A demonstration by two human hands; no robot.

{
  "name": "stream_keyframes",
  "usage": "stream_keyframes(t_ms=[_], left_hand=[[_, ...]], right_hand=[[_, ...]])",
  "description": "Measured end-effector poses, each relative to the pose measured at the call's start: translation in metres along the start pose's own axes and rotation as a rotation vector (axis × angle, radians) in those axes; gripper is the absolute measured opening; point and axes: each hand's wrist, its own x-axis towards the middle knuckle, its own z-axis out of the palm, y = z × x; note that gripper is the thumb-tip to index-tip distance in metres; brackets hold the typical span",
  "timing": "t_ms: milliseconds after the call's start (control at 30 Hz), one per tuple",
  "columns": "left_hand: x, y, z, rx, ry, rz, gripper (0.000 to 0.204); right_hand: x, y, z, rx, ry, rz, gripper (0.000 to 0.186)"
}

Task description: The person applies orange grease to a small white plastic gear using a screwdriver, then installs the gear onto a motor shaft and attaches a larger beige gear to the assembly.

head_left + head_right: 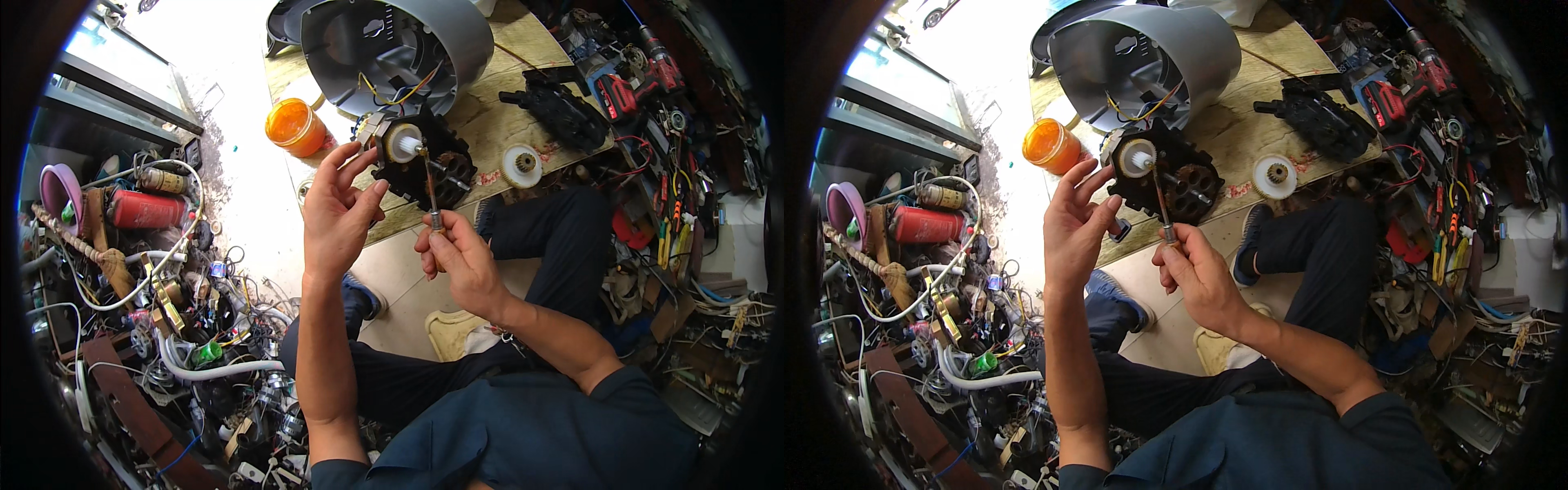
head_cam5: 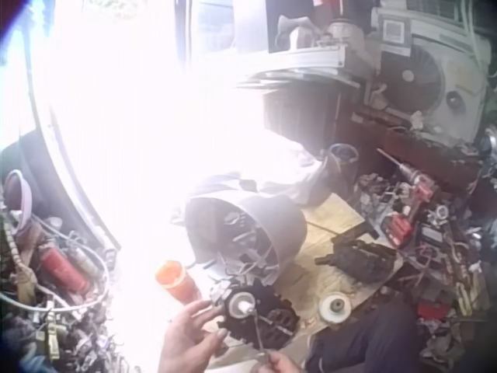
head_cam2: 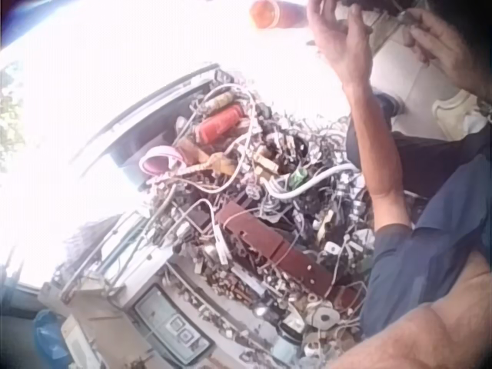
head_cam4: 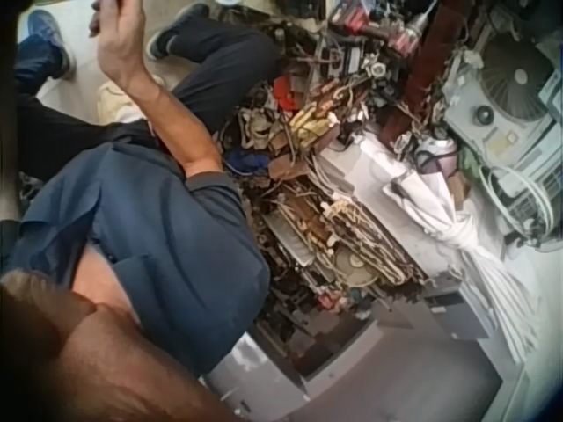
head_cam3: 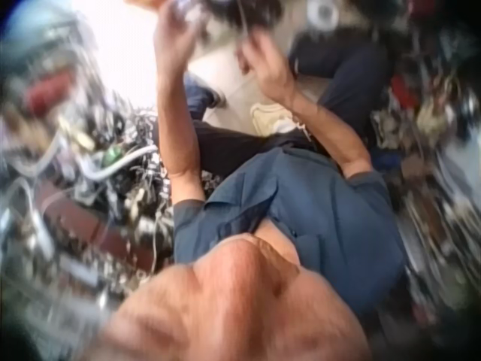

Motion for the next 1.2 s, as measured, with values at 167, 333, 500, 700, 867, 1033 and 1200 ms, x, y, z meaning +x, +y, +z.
stream_keyframes(t_ms=[167,333,500,700,867,1033,1200], left_hand=[[-0.001,0.0,-0.001,0.007,0.004,0.003,0.059],[0.001,-0.002,-0.003,-0.023,-0.017,0.0,0.061],[0.0,-0.005,-0.008,-0.039,-0.027,0.01,0.061],[-0.001,-0.005,-0.008,0.037,-0.031,0.046,0.058],[0.001,-0.009,-0.007,0.073,-0.028,0.081,0.058],[-0.001,-0.006,-0.007,0.105,-0.014,0.101,0.055],[-0.002,-0.003,-0.008,0.144,-0.011,0.11,0.054]], right_hand=[[0.001,0.001,-0.001,-0.038,-0.008,-0.008,0.034],[-0.002,-0.015,-0.008,-0.179,-0.032,0.039,0.033],[0.004,-0.094,-0.036,-0.761,-0.073,-0.248,0.034],[0.033,-0.179,-0.029,-1.231,-0.147,-0.502,0.025],[0.047,-0.196,-0.009,-1.383,-0.231,-0.558,0.02],[0.053,-0.199,-0.001,-1.494,-0.231,-0.617,0.019],[0.054,-0.201,-0.001,-1.537,-0.26,-0.622,0.019]])
